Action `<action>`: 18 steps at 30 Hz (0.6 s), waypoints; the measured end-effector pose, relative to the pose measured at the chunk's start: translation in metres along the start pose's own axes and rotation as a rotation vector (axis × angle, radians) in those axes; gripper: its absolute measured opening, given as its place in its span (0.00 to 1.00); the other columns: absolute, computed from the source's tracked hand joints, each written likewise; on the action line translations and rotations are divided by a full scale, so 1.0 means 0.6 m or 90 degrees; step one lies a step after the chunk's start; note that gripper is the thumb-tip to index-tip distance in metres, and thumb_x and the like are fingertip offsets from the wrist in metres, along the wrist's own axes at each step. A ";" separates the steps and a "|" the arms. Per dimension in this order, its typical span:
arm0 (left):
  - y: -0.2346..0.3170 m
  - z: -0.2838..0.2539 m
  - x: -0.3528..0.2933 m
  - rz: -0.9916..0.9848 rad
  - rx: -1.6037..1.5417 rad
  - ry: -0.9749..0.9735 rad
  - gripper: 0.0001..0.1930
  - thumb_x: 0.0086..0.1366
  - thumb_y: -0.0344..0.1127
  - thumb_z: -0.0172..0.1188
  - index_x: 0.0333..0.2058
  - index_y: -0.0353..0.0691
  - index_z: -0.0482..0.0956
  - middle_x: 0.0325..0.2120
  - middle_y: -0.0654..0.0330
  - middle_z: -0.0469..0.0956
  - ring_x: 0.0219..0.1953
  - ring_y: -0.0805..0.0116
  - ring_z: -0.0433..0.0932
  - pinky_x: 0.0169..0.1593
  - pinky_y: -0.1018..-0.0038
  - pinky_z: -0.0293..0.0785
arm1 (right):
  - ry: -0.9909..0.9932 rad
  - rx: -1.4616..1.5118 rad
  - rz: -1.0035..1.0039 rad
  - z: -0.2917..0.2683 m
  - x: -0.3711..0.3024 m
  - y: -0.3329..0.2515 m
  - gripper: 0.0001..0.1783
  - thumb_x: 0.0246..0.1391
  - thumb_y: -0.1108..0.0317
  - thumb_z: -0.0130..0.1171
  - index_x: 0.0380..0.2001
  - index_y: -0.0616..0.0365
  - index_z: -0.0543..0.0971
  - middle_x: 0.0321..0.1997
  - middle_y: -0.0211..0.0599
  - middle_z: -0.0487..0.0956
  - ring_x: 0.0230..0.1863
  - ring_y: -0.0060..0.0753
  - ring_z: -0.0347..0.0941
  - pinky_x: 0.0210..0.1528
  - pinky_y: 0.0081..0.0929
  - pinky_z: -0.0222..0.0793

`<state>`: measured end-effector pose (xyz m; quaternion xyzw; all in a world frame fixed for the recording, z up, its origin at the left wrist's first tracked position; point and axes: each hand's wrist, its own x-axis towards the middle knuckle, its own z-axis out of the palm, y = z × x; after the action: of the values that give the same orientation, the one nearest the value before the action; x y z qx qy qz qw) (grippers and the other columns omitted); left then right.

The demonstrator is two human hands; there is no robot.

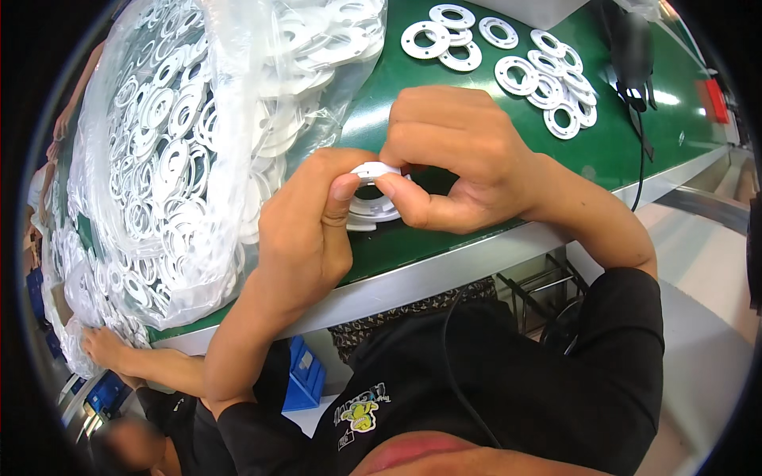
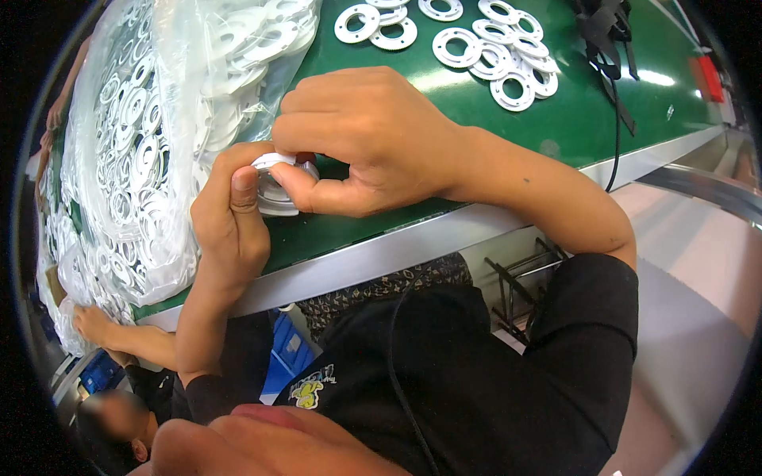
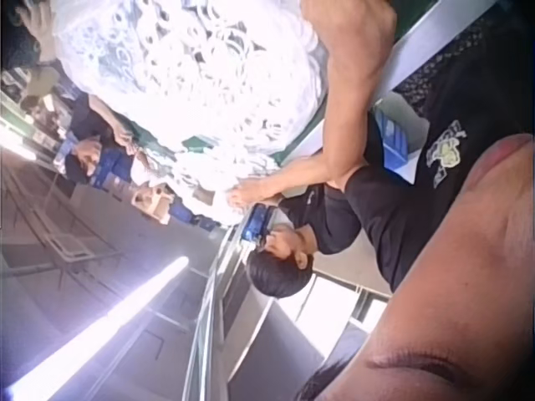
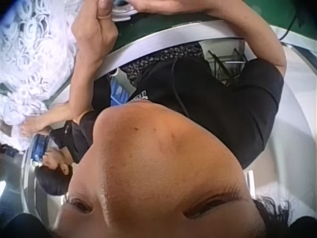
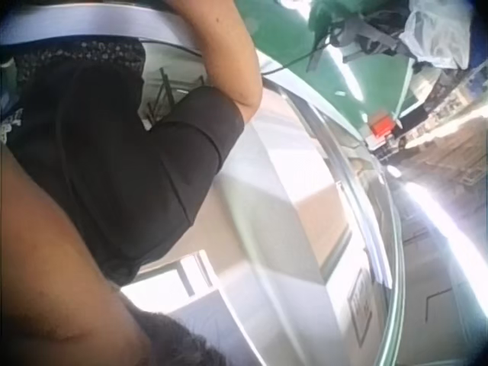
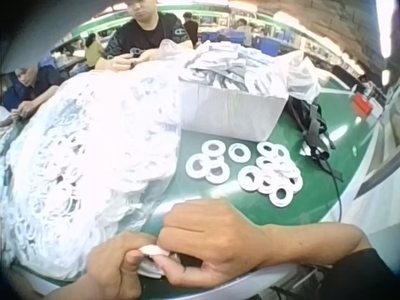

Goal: Assembling small white circular plastic components for light fixtures at a production line.

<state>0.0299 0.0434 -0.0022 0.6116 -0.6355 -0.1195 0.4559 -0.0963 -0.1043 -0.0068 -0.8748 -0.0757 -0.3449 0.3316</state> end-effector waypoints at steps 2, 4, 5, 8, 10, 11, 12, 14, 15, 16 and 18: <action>0.004 0.002 -0.001 -0.024 -0.025 -0.002 0.11 0.71 0.31 0.43 0.37 0.32 0.74 0.27 0.54 0.75 0.23 0.64 0.74 0.28 0.74 0.70 | 0.004 0.016 0.023 -0.002 0.000 -0.003 0.07 0.42 0.68 0.61 0.21 0.57 0.73 0.18 0.32 0.69 0.21 0.37 0.68 0.21 0.30 0.62; 0.015 0.003 -0.005 -0.054 -0.047 -0.001 0.12 0.71 0.32 0.42 0.38 0.33 0.73 0.27 0.54 0.75 0.23 0.65 0.74 0.27 0.74 0.69 | 0.004 0.037 0.044 -0.003 0.000 -0.003 0.07 0.43 0.68 0.61 0.21 0.57 0.73 0.18 0.33 0.69 0.20 0.36 0.68 0.21 0.29 0.61; 0.025 0.002 -0.005 -0.176 -0.121 -0.024 0.12 0.72 0.32 0.41 0.39 0.33 0.73 0.26 0.55 0.75 0.22 0.67 0.74 0.27 0.75 0.69 | 0.003 0.045 0.055 -0.005 0.001 -0.002 0.08 0.45 0.67 0.61 0.21 0.57 0.73 0.18 0.33 0.69 0.20 0.36 0.67 0.21 0.29 0.61; 0.029 -0.001 -0.003 -0.283 -0.175 -0.049 0.13 0.72 0.33 0.40 0.39 0.34 0.73 0.24 0.57 0.74 0.22 0.71 0.73 0.26 0.76 0.68 | -0.007 0.058 0.082 -0.008 0.002 -0.004 0.09 0.47 0.66 0.60 0.20 0.57 0.73 0.17 0.33 0.69 0.18 0.35 0.66 0.20 0.28 0.60; 0.019 0.000 0.001 -0.266 -0.156 -0.052 0.13 0.72 0.34 0.39 0.38 0.34 0.74 0.23 0.57 0.74 0.21 0.72 0.72 0.26 0.77 0.67 | -0.016 0.060 0.097 -0.008 0.002 -0.006 0.10 0.48 0.66 0.60 0.19 0.57 0.72 0.17 0.33 0.68 0.18 0.34 0.65 0.20 0.28 0.60; 0.009 0.003 0.001 -0.182 -0.109 -0.030 0.13 0.72 0.34 0.40 0.37 0.34 0.74 0.23 0.58 0.74 0.21 0.73 0.72 0.26 0.78 0.67 | -0.026 0.075 0.117 -0.006 0.002 -0.008 0.10 0.48 0.66 0.59 0.19 0.57 0.72 0.16 0.33 0.68 0.17 0.34 0.65 0.20 0.28 0.59; 0.005 0.004 0.000 -0.101 -0.061 -0.007 0.13 0.72 0.34 0.40 0.37 0.34 0.74 0.22 0.58 0.74 0.21 0.74 0.71 0.26 0.78 0.67 | -0.037 0.091 0.138 -0.005 0.000 -0.009 0.11 0.49 0.65 0.59 0.19 0.58 0.72 0.16 0.33 0.68 0.17 0.34 0.65 0.20 0.28 0.59; 0.007 -0.003 0.000 -0.128 -0.067 -0.025 0.14 0.72 0.35 0.41 0.36 0.34 0.74 0.22 0.58 0.74 0.20 0.74 0.71 0.26 0.78 0.66 | -0.042 0.106 0.153 -0.003 0.001 -0.010 0.12 0.49 0.65 0.59 0.18 0.58 0.71 0.16 0.33 0.67 0.17 0.34 0.64 0.20 0.28 0.59; 0.008 -0.007 0.001 -0.154 -0.074 -0.043 0.14 0.72 0.36 0.42 0.36 0.34 0.74 0.22 0.58 0.74 0.20 0.75 0.70 0.26 0.78 0.66 | -0.046 0.119 0.168 -0.001 0.002 -0.010 0.13 0.50 0.65 0.58 0.18 0.59 0.71 0.16 0.34 0.67 0.17 0.35 0.64 0.20 0.28 0.59; 0.010 -0.010 0.002 -0.155 -0.074 -0.043 0.14 0.72 0.36 0.42 0.36 0.34 0.74 0.22 0.58 0.74 0.20 0.75 0.70 0.26 0.78 0.66 | -0.046 0.121 0.168 -0.001 0.001 -0.010 0.13 0.50 0.65 0.58 0.18 0.59 0.71 0.16 0.34 0.67 0.17 0.35 0.64 0.20 0.28 0.59; 0.013 -0.013 0.004 -0.203 -0.076 -0.074 0.14 0.72 0.38 0.43 0.36 0.33 0.74 0.23 0.58 0.75 0.21 0.74 0.72 0.26 0.79 0.69 | -0.084 0.106 0.206 -0.002 0.001 -0.010 0.13 0.51 0.64 0.58 0.19 0.60 0.72 0.17 0.34 0.69 0.16 0.31 0.64 0.20 0.27 0.58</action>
<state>0.0307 0.0461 0.0089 0.6685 -0.5475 -0.2626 0.4294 -0.0987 -0.1007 -0.0024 -0.8658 0.0161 -0.2217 0.4483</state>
